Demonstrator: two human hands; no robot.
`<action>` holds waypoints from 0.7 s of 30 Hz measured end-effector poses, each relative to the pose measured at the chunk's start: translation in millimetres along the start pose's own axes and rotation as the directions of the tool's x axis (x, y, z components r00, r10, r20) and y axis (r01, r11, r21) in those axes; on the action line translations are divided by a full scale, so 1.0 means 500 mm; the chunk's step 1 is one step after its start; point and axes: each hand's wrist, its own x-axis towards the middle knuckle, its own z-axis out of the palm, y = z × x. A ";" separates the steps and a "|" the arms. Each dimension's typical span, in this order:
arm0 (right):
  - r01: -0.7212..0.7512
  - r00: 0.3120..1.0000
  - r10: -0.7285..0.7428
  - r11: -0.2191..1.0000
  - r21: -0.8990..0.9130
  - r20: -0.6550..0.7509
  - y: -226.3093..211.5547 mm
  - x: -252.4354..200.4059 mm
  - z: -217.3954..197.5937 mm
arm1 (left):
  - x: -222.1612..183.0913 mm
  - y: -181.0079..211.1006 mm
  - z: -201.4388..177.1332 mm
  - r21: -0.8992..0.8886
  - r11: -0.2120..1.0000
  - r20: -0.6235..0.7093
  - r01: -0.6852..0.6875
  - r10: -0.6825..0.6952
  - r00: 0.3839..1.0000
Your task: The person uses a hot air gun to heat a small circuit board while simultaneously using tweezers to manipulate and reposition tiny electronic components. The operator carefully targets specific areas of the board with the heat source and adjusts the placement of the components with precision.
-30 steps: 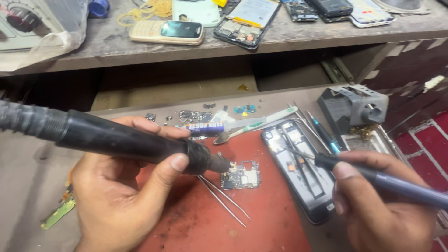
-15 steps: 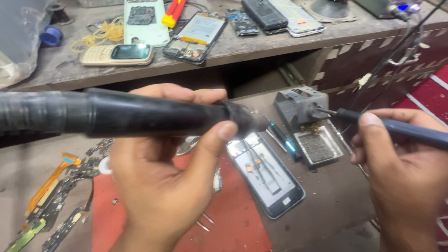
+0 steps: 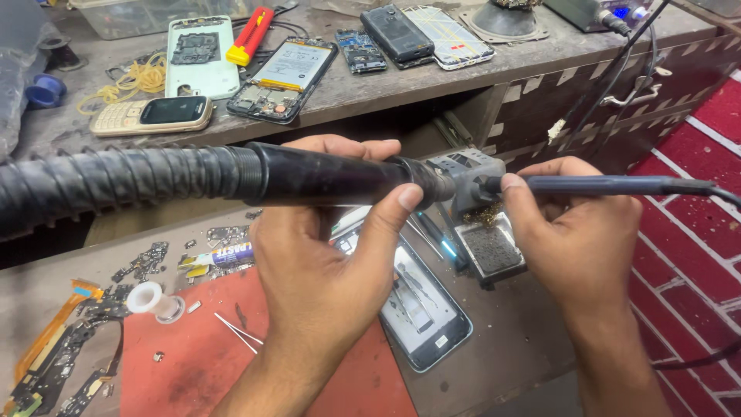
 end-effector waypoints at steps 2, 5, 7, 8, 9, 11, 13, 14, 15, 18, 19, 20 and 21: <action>-0.032 0.999 0.034 0.999 -0.043 0.036 0.004 0.001 0.001 | 0.000 -0.002 0.003 -0.004 1.000 -0.005 0.026 -0.026 1.000; -0.020 0.997 0.021 1.000 -0.022 0.070 0.009 -0.001 0.007 | 0.000 -0.002 0.001 0.015 0.999 -0.008 0.042 -0.041 0.999; -0.030 0.996 0.028 0.999 0.025 0.080 0.013 -0.006 0.010 | 0.000 -0.004 -0.001 0.025 0.999 -0.009 0.045 -0.044 0.999; -0.053 0.995 0.049 0.997 0.052 0.083 0.015 -0.008 0.011 | 0.000 -0.005 -0.001 0.027 0.999 -0.009 0.046 -0.045 0.999; -0.078 0.994 0.071 0.994 0.079 0.087 0.016 -0.011 0.012 | -0.001 -0.006 -0.003 0.029 0.998 -0.009 0.047 -0.047 0.999; -0.061 0.994 0.057 0.997 0.040 0.091 0.016 -0.017 0.010 | -0.001 -0.007 -0.003 0.035 0.999 -0.010 0.041 -0.040 0.999; -0.055 0.994 0.055 0.998 0.000 0.096 0.014 -0.020 0.004 | -0.002 -0.009 -0.001 0.034 0.999 -0.009 0.034 -0.034 0.999; -0.059 0.993 0.061 0.998 -0.019 0.099 0.012 -0.022 0.000 | -0.002 -0.009 -0.001 0.032 0.999 -0.008 0.032 -0.032 0.999; -0.063 0.992 0.067 0.997 -0.039 0.103 0.010 -0.024 -0.002 | -0.003 -0.009 -0.001 0.029 0.999 -0.007 0.030 -0.030 1.000; -0.110 0.987 0.113 0.993 -0.029 0.117 0.000 -0.031 -0.010 | -0.007 -0.009 -0.002 0.013 0.999 0.004 0.033 -0.033 0.999; -0.143 0.979 0.155 0.985 -0.100 0.129 -0.005 -0.031 -0.013 | -0.008 -0.008 -0.003 0.009 1.000 0.007 0.029 -0.029 1.000; -0.174 0.971 0.198 0.970 -0.170 0.137 -0.012 -0.033 -0.020 | -0.008 -0.008 -0.004 0.005 1.000 0.009 0.025 -0.025 1.000; -0.203 0.960 0.242 0.949 -0.241 0.141 -0.018 -0.033 -0.023 | -0.008 -0.007 -0.005 0.001 1.000 0.012 0.022 -0.022 1.000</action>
